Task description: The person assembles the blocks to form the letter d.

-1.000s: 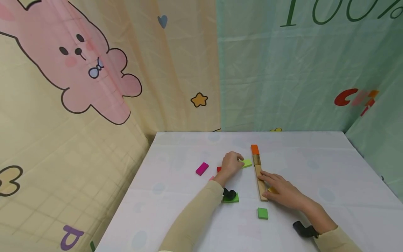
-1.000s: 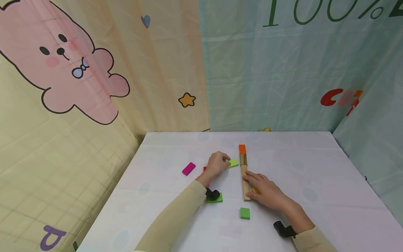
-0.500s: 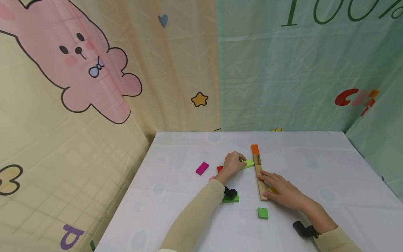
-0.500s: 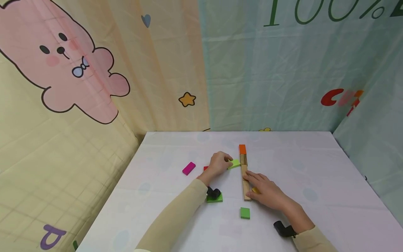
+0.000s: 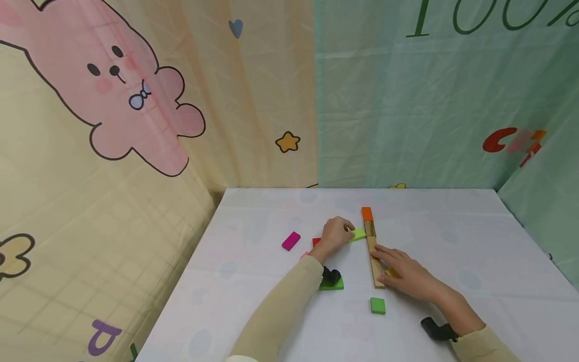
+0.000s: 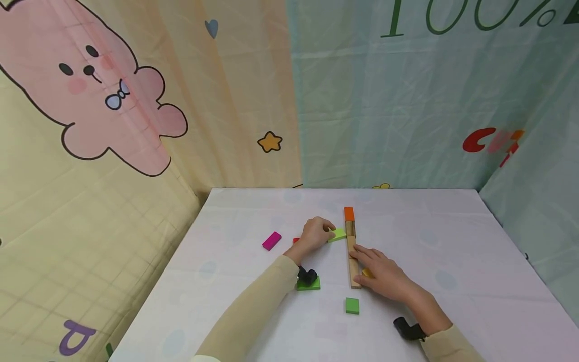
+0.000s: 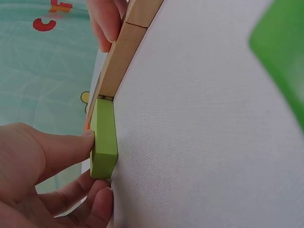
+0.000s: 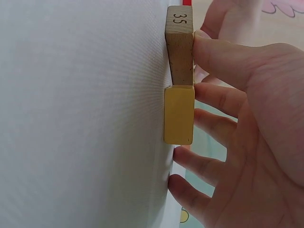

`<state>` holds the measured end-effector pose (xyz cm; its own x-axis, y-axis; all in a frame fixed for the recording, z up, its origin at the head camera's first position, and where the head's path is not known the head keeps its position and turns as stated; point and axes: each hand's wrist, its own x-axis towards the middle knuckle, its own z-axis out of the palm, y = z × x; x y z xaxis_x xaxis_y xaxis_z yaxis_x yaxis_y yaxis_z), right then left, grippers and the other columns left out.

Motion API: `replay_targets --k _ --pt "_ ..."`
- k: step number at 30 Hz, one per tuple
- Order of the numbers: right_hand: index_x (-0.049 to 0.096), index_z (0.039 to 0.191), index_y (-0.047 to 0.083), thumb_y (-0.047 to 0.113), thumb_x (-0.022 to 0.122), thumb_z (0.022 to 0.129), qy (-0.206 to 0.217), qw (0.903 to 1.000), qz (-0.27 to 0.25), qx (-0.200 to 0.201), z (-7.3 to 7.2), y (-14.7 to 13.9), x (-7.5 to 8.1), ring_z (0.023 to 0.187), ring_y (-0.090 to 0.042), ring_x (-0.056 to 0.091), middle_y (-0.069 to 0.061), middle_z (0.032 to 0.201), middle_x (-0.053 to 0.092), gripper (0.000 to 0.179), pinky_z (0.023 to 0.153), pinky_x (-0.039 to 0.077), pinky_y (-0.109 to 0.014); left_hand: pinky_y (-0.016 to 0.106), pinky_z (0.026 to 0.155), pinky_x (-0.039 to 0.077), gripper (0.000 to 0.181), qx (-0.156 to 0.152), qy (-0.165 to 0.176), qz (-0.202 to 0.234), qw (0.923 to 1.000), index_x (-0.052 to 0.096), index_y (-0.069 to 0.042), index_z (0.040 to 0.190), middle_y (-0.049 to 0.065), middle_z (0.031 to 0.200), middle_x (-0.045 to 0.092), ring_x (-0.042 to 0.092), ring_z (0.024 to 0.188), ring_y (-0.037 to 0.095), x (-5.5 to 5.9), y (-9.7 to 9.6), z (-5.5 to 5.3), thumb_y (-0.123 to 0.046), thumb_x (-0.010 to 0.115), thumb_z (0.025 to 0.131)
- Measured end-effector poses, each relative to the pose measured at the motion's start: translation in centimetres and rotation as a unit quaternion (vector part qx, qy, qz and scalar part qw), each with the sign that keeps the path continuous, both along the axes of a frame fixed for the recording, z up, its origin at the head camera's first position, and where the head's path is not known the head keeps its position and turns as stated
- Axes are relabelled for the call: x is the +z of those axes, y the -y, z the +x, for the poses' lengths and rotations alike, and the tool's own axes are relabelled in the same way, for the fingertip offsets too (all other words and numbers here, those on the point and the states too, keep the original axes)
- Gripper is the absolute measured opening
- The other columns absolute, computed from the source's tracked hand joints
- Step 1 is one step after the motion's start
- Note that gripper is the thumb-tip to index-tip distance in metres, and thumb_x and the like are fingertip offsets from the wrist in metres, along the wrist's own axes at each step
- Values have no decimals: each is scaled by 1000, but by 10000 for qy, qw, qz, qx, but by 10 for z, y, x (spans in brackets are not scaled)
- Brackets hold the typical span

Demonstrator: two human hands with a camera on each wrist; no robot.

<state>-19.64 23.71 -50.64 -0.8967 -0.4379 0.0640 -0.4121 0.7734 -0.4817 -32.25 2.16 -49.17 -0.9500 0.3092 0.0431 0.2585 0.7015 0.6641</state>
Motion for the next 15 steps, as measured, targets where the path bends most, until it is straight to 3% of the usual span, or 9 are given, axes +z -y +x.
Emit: replay_targets --k 7,15 --pt "47 152 14 41 69 95 53 10000 -6 28 1 1 -2 140 -46 33 -12 160 34 67 100 36 -70 23 71 48 17 -50 106 -54 9999 80 -12 107 -1 92 69 58 82 11 4 5 3 -16 78 90" --pt "46 152 14 45 69 94 185 9998 65 -97 0 2 4 140 -47 32 -14 160 33 70 100 34 -71 27 76 49 22 -304 86 -165 9994 78 -12 113 5 101 69 59 90 16 23 18 5 -18 74 93"
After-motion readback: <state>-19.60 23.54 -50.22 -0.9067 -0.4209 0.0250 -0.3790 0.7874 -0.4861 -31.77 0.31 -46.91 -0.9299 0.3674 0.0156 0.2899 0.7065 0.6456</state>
